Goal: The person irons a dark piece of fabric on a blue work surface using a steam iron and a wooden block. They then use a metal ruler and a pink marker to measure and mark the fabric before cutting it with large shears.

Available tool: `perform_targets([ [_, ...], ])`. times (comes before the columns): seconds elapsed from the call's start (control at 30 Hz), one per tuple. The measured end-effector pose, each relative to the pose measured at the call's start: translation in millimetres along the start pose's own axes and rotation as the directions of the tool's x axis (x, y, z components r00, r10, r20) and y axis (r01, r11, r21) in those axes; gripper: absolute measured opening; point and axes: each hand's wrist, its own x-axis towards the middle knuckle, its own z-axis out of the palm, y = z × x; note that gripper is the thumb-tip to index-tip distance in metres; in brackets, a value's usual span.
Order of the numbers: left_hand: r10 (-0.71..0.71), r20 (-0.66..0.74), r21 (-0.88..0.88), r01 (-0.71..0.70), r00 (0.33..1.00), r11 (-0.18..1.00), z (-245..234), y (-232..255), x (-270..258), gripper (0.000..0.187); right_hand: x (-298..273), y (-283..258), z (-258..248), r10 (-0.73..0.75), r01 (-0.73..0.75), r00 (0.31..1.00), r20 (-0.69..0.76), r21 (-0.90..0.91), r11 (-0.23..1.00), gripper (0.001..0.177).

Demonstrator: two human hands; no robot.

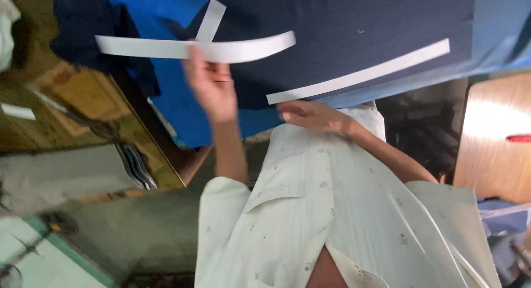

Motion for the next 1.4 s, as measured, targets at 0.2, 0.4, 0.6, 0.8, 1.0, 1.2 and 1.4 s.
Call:
perform_targets([
  [0.2, -0.23, -0.037, -0.032, 0.229, 0.972, 0.973, 25.9, -69.1, -94.1, 0.036, 34.3, 64.7, -34.3, -0.341, 0.52, 0.853, -0.396, 0.575, 0.632, 0.098],
  [0.4, -0.339, -0.048, 0.136, 0.342, 0.94, 0.93, 1.3, -132.5, -118.0, 0.025, -22.2, 82.3, -102.2, -0.014, 0.528, 0.789, -0.614, 0.666, 0.527, 0.048],
  [0.6, -0.385, 0.007, 0.179, 0.378, 0.923, 0.908, -26.2, -164.9, -108.5, 0.03, -29.5, 123.7, -113.6, 0.147, 0.56, 0.753, -0.641, 0.742, 0.368, 0.048],
  [0.8, -0.499, -0.007, 0.204, 0.49, 0.867, 0.848, -31.6, -163.8, -89.0, 0.058, -34.8, 153.1, -123.8, -0.18, 0.565, 0.78, -0.6, 0.549, 0.616, 0.065],
  [1.0, 0.17, 0.316, 0.885, -0.355, 0.933, 0.302, -37.8, -174.0, -95.9, 0.025, -22.2, 195.1, -153.7, -0.221, 0.477, 0.651, -0.726, 0.165, 0.863, 0.059],
  [1.2, 0.115, 0.8, 0.592, -0.743, 0.589, -0.313, -68.7, -188.6, -81.3, 0.046, -32.1, 238.2, -149.3, -0.011, -0.199, 0.273, -0.962, -0.067, 0.978, 0.064],
  [1.4, -0.032, 0.771, 0.594, -0.735, 0.636, -0.327, -88.5, -183.7, -79.6, 0.054, -35.8, 240.1, -124.3, -0.472, -0.417, 0.051, -0.88, -0.448, 0.791, 0.057],
])
